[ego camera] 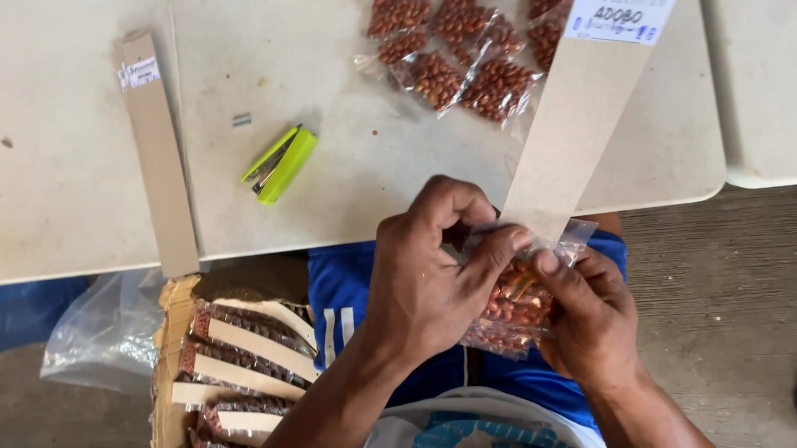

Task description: The person sits on the floor and repeatedly picks up small plastic bags of peanuts, inserts a cardboard label into each bag, and uses a handheld green stapler to attach the label to the bag. Finished packages are placed into a cardboard box.

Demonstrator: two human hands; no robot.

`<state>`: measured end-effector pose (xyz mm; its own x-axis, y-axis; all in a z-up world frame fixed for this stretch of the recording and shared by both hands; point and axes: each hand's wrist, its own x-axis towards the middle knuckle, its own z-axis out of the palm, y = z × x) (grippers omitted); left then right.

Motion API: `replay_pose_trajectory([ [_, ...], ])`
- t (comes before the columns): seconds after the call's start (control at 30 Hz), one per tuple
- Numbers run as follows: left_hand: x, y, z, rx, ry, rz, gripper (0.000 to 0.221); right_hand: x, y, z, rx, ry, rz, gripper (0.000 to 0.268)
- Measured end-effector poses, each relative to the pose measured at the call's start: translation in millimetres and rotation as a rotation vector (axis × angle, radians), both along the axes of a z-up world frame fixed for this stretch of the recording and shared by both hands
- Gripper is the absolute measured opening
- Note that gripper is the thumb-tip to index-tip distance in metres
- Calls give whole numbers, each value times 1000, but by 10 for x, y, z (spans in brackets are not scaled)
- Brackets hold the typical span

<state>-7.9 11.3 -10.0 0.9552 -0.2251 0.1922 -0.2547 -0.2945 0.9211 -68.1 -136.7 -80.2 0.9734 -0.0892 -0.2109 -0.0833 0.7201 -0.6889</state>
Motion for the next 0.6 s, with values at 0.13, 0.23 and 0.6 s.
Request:
replay_pose_trajectory([
  [0.13, 5, 46, -38, -121, 156, 50, 30, 78, 55, 40, -133, 51, 17, 22],
  [0.23, -7, 58, -69, -168, 230, 74, 32, 89, 81, 31, -160, 43, -6, 21],
  [0.6, -6, 100, -129, -177, 199, 68, 27, 147, 46, 121, -112, 95, 26, 15],
])
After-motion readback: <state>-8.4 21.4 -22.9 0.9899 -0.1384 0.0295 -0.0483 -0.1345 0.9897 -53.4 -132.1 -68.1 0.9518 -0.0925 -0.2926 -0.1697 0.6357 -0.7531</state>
